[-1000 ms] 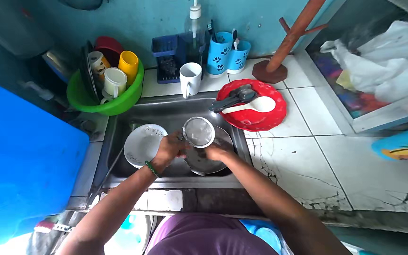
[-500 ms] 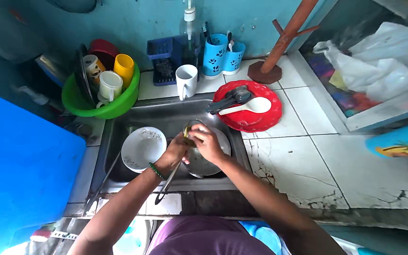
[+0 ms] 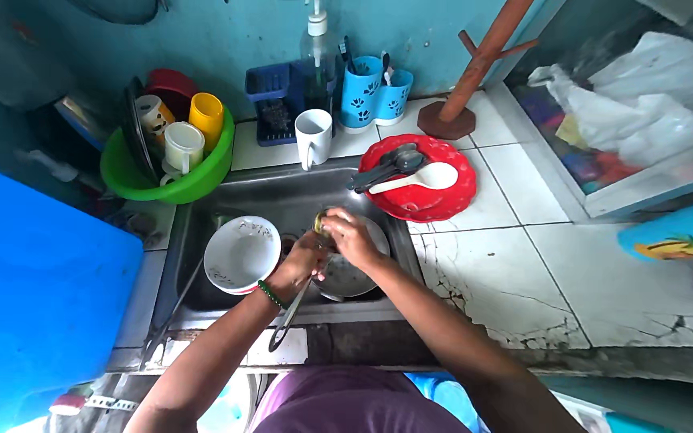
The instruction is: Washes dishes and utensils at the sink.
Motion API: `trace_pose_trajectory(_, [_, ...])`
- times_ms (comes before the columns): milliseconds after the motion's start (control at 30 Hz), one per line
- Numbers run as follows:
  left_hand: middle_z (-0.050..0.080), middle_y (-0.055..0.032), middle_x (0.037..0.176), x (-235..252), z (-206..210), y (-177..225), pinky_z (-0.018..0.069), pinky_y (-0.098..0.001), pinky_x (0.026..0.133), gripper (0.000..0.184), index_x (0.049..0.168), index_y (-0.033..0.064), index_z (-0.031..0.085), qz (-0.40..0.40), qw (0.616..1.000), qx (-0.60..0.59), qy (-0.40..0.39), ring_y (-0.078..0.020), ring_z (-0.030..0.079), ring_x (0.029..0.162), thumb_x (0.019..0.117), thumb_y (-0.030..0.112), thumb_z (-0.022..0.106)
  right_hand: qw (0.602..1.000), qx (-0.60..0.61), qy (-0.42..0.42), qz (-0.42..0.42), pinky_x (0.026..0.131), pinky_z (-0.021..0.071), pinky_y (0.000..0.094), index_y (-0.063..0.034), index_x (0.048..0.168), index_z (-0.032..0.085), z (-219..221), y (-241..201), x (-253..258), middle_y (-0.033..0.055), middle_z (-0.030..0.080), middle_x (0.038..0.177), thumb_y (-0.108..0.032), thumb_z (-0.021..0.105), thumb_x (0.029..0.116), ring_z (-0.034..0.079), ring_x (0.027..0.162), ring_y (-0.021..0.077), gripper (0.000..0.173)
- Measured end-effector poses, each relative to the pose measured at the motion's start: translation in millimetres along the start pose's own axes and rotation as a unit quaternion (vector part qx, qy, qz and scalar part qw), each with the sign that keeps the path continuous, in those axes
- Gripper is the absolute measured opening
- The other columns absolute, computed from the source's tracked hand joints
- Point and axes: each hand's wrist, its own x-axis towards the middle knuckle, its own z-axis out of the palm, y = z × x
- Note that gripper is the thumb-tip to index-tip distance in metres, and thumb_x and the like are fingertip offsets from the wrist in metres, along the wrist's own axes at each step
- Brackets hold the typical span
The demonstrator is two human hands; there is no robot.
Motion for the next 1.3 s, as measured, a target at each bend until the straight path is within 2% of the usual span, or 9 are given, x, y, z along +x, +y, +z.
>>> trace_pose_trajectory(100, [0.046, 0.0007, 0.066, -4.0, -0.7, 7.3, 0.0388, -0.0158, 0.041, 0.037, 0.133, 0.0017, 0.044, 0.018, 1.000, -0.008, 0.018, -0.0027, 0.039, 0.043, 0.0987, -0.013, 0.043, 0.992, -0.114, 0.051, -0.013, 0.088, 0.0586, 0.0503, 0.0093, 0.101, 0.073, -6.5, 14.0, 2.9, 0.0270, 0.069, 0.103, 0.008, 0.061, 0.0931, 0.070, 0.096, 0.0410, 0.014])
trace_pose_trajectory(200, [0.047, -0.0011, 0.068, 1.5, -4.4, 8.7, 0.0389, -0.0173, 0.041, 0.045, 0.142, 0.0024, 0.041, 0.029, 0.998, -0.016, 0.048, -0.0045, 0.040, 0.044, 0.0990, -0.012, 0.044, 0.997, -0.055, -0.011, 0.053, 0.092, 0.0573, 0.0498, 0.0093, 0.107, 0.073, -1.5, -1.6, -13.3, 0.0259, 0.069, 0.107, 0.009, 0.058, 0.0938, 0.069, 0.101, 0.0382, 0.020])
trace_pose_trajectory(300, [0.050, -0.0012, 0.072, 4.3, 2.2, 0.3, 0.0389, -0.0165, 0.041, 0.033, 0.128, 0.0022, 0.044, 0.022, 0.999, -0.010, 0.027, -0.0033, 0.041, 0.044, 0.0983, -0.012, 0.044, 0.999, 0.019, -0.016, 0.042, 0.093, 0.0574, 0.0464, 0.0093, 0.106, 0.074, 5.7, -11.7, -8.2, 0.0255, 0.070, 0.109, 0.009, 0.060, 0.0929, 0.070, 0.102, 0.0355, 0.019])
trace_pose_trajectory(467, [0.047, 0.0000, 0.066, -4.5, 4.1, 7.7, 0.0392, -0.0163, 0.041, 0.036, 0.132, 0.0007, 0.044, 0.029, 0.999, -0.004, 0.045, -0.0034, 0.041, 0.043, 0.0989, -0.012, 0.045, 0.989, -0.139, 0.050, 0.009, 0.089, 0.0576, 0.0524, 0.0089, 0.100, 0.073, -5.4, 12.5, 7.2, 0.0268, 0.069, 0.103, 0.004, 0.062, 0.0954, 0.070, 0.098, 0.0425, 0.013])
trace_pose_trajectory(567, [0.047, -0.0016, 0.069, -0.2, 0.1, 8.8, 0.0393, -0.0176, 0.041, 0.043, 0.139, 0.0009, 0.041, 0.034, 0.997, -0.008, 0.067, -0.0047, 0.041, 0.044, 0.0988, -0.012, 0.045, 0.996, -0.069, 0.000, 0.053, 0.093, 0.0563, 0.0510, 0.0095, 0.104, 0.073, -0.6, -1.2, -9.1, 0.0258, 0.069, 0.105, 0.005, 0.060, 0.0947, 0.069, 0.102, 0.0399, 0.016])
trace_pose_trajectory(667, [0.050, -0.0013, 0.071, 3.0, 6.4, -1.6, 0.0391, -0.0167, 0.040, 0.033, 0.127, 0.0020, 0.043, 0.029, 0.999, -0.017, 0.037, -0.0032, 0.041, 0.044, 0.0976, -0.013, 0.045, 1.000, 0.008, -0.004, 0.026, 0.095, 0.0563, 0.0474, 0.0088, 0.104, 0.074, 9.9, -5.5, -8.2, 0.0247, 0.070, 0.107, 0.008, 0.062, 0.0920, 0.069, 0.103, 0.0364, 0.017])
trace_pose_trajectory(833, [0.049, -0.0004, 0.069, -4.0, 7.4, -1.2, 0.0388, -0.0161, 0.040, 0.033, 0.129, 0.0010, 0.043, 0.029, 0.998, -0.037, 0.034, -0.0028, 0.039, 0.042, 0.0987, -0.013, 0.043, 0.982, -0.181, 0.043, 0.015, 0.092, 0.0527, 0.0598, 0.0051, 0.100, 0.075, -4.6, 14.5, 6.0, 0.0267, 0.070, 0.103, -0.002, 0.066, 0.0942, 0.066, 0.104, 0.0475, 0.012])
trace_pose_trajectory(1067, [0.049, -0.0012, 0.072, 1.3, 6.2, -4.7, 0.0394, -0.0171, 0.041, 0.038, 0.133, 0.0005, 0.041, 0.047, 0.997, -0.024, 0.049, -0.0037, 0.041, 0.045, 0.0982, -0.013, 0.044, 0.997, -0.053, -0.020, 0.049, 0.095, 0.0534, 0.0547, 0.0047, 0.107, 0.076, 7.9, -10.4, -10.7, 0.0259, 0.069, 0.104, 0.006, 0.063, 0.0922, 0.067, 0.103, 0.0421, 0.020])
trace_pose_trajectory(1300, [0.049, -0.0009, 0.068, -2.8, -2.1, 0.8, 0.0386, -0.0169, 0.040, 0.041, 0.138, 0.0000, 0.041, 0.073, 0.995, -0.034, 0.054, -0.0033, 0.040, 0.043, 0.0988, -0.013, 0.044, 0.988, -0.133, 0.000, 0.079, 0.092, 0.0539, 0.0589, 0.0081, 0.106, 0.073, -0.9, -4.4, -4.6, 0.0297, 0.067, 0.104, 0.008, 0.059, 0.0933, 0.067, 0.101, 0.0468, 0.019])
